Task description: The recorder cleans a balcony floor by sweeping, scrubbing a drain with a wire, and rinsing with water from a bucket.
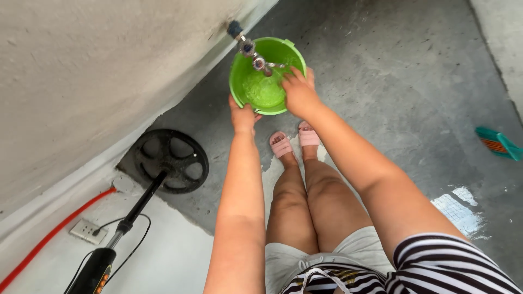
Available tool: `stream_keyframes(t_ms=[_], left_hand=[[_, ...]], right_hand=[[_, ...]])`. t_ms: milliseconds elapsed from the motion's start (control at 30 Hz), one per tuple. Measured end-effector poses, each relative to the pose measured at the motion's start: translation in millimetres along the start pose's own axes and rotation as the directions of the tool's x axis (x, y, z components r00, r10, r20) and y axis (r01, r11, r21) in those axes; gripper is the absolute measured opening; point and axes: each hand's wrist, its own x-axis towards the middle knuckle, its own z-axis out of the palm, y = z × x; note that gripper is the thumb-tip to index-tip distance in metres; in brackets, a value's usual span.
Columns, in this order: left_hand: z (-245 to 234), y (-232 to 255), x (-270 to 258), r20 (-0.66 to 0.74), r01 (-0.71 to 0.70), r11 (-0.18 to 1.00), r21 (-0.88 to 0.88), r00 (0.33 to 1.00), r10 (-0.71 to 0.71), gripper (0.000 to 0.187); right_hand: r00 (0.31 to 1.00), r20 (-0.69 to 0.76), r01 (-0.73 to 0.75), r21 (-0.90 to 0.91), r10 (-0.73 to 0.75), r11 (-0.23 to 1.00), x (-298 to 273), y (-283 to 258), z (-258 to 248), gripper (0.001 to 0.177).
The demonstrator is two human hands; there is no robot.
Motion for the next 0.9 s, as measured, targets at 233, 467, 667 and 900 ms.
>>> stream_keyframes(t_ms=[233,467,667,900], left_hand=[[10,28,-12,-0.015,0.008,0.999,0.031,1.000,-0.008,0.068],[17,31,-14,0.063,0.015,0.994,0.104,0.998,-0.022,0.072],[40,7,59,0.009,-0.502,0.437,0.747,0.664,0.748,0.061],[86,-7,113,-0.131,-0.354,0.772,-0.528,0.932,0.338,0.020]], right_hand=[[0.865,-0.365,-0.240,0.301,0.344,0.923,-42,22,-32,0.067],[0.645,0.608,-0.646,0.758,0.464,-0.095,-18,35,-14,0.048],[0.655,0.536,-0.603,0.795,0.532,-0.059,-32,43,18,0.037],[0.601,0.550,-0.582,0.799,0.580,-0.154,-53,46,26,0.039]])
